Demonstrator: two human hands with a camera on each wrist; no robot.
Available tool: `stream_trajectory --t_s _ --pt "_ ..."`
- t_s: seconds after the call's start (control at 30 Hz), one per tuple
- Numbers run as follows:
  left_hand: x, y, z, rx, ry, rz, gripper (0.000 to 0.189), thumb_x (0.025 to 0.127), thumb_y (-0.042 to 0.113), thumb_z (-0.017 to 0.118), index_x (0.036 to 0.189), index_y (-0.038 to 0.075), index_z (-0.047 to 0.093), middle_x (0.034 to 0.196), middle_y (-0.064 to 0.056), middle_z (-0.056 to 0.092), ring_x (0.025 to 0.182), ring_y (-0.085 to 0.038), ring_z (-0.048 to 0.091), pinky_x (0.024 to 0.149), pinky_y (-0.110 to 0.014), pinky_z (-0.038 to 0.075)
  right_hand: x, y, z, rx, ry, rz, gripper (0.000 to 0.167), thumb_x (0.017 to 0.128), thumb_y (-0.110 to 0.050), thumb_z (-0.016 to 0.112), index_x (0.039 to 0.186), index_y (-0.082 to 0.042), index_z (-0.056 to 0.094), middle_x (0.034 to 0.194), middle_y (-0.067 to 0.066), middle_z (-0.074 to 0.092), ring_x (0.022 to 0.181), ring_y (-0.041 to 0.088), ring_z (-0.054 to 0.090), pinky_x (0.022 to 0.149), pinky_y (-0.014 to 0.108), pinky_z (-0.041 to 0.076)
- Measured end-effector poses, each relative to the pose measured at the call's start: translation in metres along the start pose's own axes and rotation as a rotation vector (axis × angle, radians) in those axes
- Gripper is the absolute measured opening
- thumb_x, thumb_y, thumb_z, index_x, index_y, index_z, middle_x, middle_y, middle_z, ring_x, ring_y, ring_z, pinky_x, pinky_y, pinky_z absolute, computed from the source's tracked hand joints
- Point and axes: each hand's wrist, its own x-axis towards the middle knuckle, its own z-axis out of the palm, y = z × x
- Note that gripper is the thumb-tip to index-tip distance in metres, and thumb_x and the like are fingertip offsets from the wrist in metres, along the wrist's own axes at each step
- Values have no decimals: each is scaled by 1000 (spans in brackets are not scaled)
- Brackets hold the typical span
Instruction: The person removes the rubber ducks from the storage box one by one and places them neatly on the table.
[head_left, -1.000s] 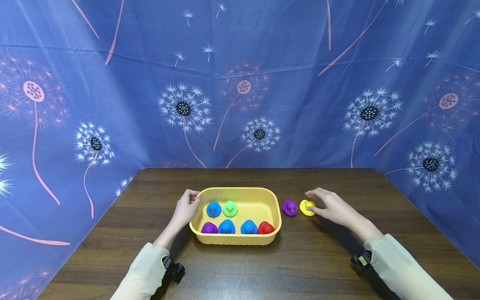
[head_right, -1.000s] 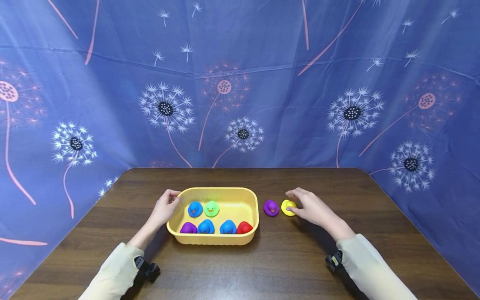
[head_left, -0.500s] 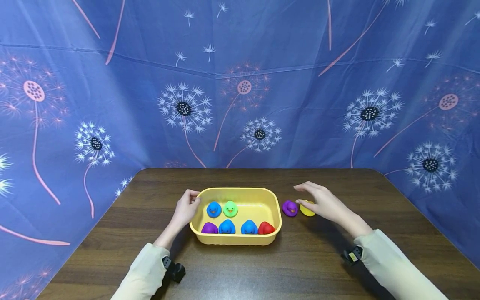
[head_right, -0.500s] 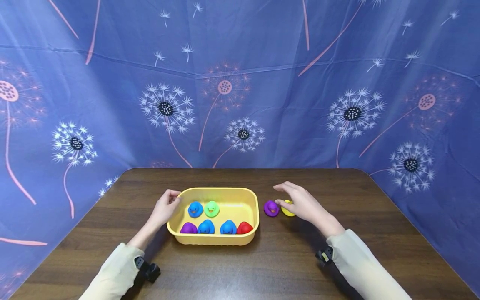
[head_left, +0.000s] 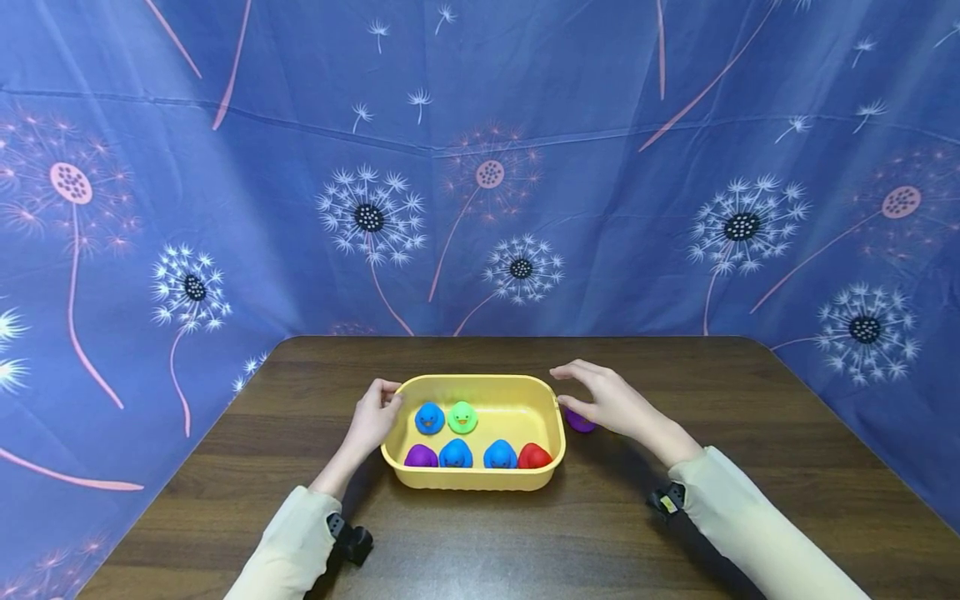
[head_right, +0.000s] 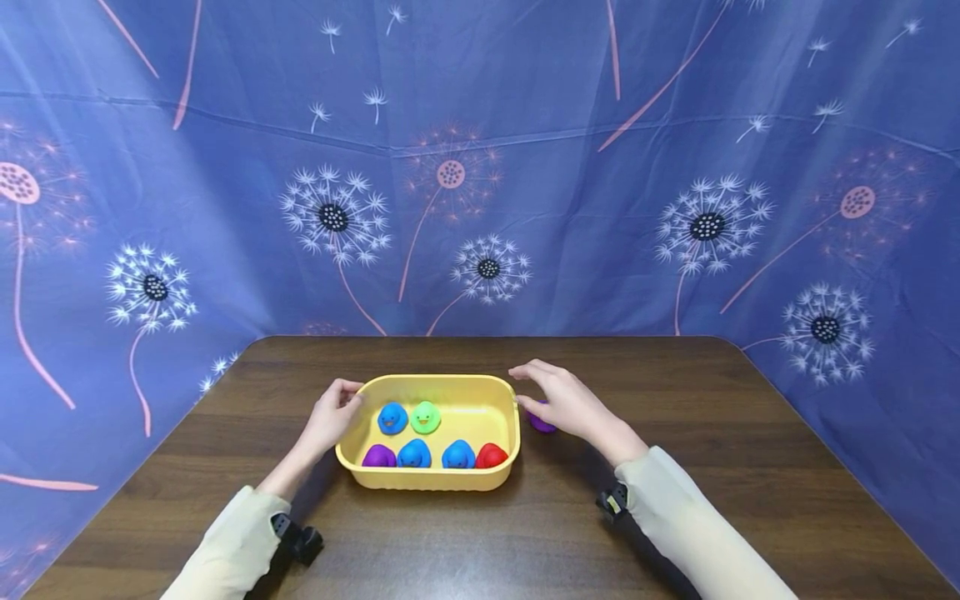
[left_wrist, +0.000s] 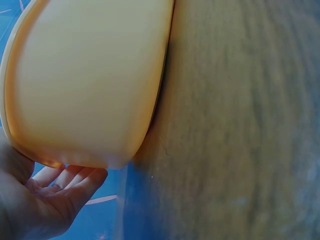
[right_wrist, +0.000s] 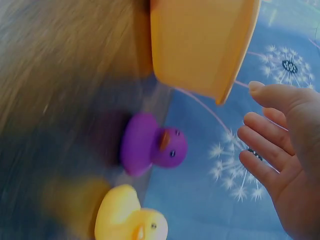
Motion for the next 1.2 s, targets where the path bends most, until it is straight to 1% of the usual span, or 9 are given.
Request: stream_trajectory --t_s 0.2,0.43,0.5,0.63,0.83,1.03,1.2 --pt "-1 0 0 -5 -9 -3 19 91 4 53 107 -5 55 90 -18 62 78 -17 55 66 -22 43 10 -10 10 15 -42 -7 40 81 -19 72 117 -5 62 111 6 65 104 21 62 88 38 51" --pt "1 0 0 17 -15 -10 24 91 6 52 112 -6 56 91 -18 63 80 -20 57 67 -23 43 24 -20 29 33 -32 -49 38 81 -19 73 114 -5 63 108 6 66 101 20 63 88 37 50" --pt "1 -1 1 20 -21 -19 23 92 6 53 111 -5 57 92 -17 63 81 -21 57 68 -24 44 28 -24 33 43 -43 -52 38 81 -20 72 115 -4 63 109 5 66 102 19 62 88 36 51" --pt "1 -1 1 25 -25 -16 23 92 6 53 111 -5 59 91 -16 62 84 -22 57 70 -26 45 35 -33 39 62 -71 -49 39 83 -22 71 116 -4 62 111 5 65 104 19 62 89 35 50" --pt "1 1 1 24 -28 -5 25 92 6 53 112 -6 61 91 -13 61 87 -24 57 73 -28 46 43 -42 46 82 -63 -62 38 83 -22 71 116 -4 63 111 5 65 104 20 62 89 35 50" --pt "1 3 0 23 -25 0 25 91 6 53 112 -6 61 89 -13 61 86 -23 57 72 -27 45 47 -48 57 76 -100 -61 39 84 -25 69 117 -5 62 111 4 65 105 19 61 91 35 49" --pt "1 3 -1 11 -19 1 25 91 5 53 111 -6 61 88 -12 60 82 -20 54 70 -24 43 51 -56 63 72 -123 -59 38 85 -25 68 117 -6 62 115 6 65 112 24 59 96 39 46"
